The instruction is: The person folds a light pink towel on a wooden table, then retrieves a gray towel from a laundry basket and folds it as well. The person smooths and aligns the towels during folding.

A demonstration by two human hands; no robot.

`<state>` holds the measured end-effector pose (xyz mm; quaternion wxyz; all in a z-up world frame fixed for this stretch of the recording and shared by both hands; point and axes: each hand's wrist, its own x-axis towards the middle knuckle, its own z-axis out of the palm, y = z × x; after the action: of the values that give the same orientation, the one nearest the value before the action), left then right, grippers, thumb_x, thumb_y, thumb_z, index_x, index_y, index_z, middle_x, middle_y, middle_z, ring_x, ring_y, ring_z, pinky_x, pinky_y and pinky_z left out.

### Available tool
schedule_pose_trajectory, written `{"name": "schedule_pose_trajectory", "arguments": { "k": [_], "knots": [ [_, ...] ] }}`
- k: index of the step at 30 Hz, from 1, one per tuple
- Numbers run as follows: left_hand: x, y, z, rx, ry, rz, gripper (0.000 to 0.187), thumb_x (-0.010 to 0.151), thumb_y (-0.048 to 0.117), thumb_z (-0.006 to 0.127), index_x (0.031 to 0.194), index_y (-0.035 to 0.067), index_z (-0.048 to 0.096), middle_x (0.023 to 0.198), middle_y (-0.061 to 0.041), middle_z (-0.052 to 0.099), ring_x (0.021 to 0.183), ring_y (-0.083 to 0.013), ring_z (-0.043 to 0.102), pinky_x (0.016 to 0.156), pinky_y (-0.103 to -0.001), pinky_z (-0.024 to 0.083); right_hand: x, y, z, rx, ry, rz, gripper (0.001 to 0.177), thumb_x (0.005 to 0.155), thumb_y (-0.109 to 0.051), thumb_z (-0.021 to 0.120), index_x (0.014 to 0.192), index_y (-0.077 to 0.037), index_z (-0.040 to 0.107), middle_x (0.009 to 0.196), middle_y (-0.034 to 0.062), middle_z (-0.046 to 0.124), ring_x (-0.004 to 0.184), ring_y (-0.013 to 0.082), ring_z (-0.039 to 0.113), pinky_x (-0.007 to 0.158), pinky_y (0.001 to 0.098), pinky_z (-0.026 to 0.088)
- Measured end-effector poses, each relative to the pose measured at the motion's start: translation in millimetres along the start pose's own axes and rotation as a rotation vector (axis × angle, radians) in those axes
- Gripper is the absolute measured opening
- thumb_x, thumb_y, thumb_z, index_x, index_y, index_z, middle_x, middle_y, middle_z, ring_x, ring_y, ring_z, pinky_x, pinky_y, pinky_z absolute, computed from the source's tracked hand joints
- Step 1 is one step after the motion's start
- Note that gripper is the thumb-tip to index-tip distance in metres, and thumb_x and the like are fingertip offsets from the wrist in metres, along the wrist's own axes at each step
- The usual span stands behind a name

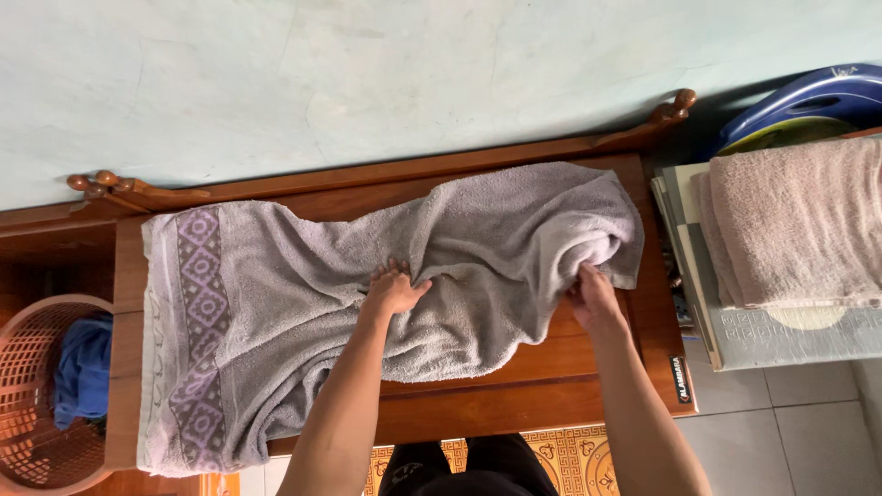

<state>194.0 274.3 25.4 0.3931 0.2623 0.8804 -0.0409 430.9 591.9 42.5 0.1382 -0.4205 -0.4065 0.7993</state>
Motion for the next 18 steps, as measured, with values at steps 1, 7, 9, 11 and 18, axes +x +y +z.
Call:
{"name": "schedule_pose_trajectory", "arguments": {
  "k": [1,7,9,11,18],
  "knots": [
    [2.3,1.8,1.0,-0.002,0.015,0.000,0.092,0.101,0.069,0.025,0.163,0.002,0.008,0.169,-0.025,0.000,0.156,-0.0448,0.008,0.128,-0.049,0.006,0.9,-2.8,-7.7,0.042,0.018,-0.046,0.025,0.114,-0.020,0.048,0.129,-0.004,0.059,0.117,0.0106,0.062,0.098,0.0199,0.059,0.080,0.0373,0.054],
    [8.0,6.4,3.0,0.009,0.034,-0.008,0.095,0.100,0.073,0.025,0.161,0.000,0.016,0.168,-0.030,0.004,0.156,-0.0448,0.013,0.128,-0.048,0.010,-14.9,-13.4,-23.2,-0.250,0.372,0.014,0.039,0.100,-0.012,0.039,0.139,-0.009,0.045,0.124,0.0115,0.061,0.102,0.0293,0.064,0.071,0.0457,0.052],
    [9.2,4.9,0.7,0.009,0.011,-0.020,0.092,0.101,0.072,0.026,0.160,0.002,0.026,0.170,-0.029,0.006,0.157,-0.0434,0.016,0.130,-0.048,0.013,-27.0,-10.1,-16.6,-0.482,0.338,-0.236,0.055,0.094,-0.001,0.050,0.145,-0.008,0.032,0.132,0.0192,0.056,0.113,0.0337,0.060,0.085,0.0435,0.051],
    [11.6,5.8,-0.3,0.015,0.004,0.004,0.091,0.101,0.071,0.027,0.160,0.001,0.025,0.168,-0.030,0.006,0.157,-0.0436,0.012,0.130,-0.049,0.010,-38.1,-12.6,-11.9,-0.661,0.377,-0.304,0.071,0.090,0.005,0.052,0.152,-0.015,0.024,0.133,0.0244,0.055,0.113,0.0375,0.060,0.089,0.0444,0.052],
    [9.6,4.6,-0.4,-0.008,0.005,0.003,0.095,0.101,0.071,0.029,0.160,-0.003,0.020,0.167,-0.032,0.003,0.156,-0.0434,0.010,0.128,-0.051,0.009,-61.3,-28.6,7.8,-0.914,0.413,-0.321,0.075,0.090,0.004,0.048,0.155,-0.032,0.038,0.117,0.0209,0.070,0.095,0.0300,0.071,0.080,0.0444,0.059]
  ]
}}
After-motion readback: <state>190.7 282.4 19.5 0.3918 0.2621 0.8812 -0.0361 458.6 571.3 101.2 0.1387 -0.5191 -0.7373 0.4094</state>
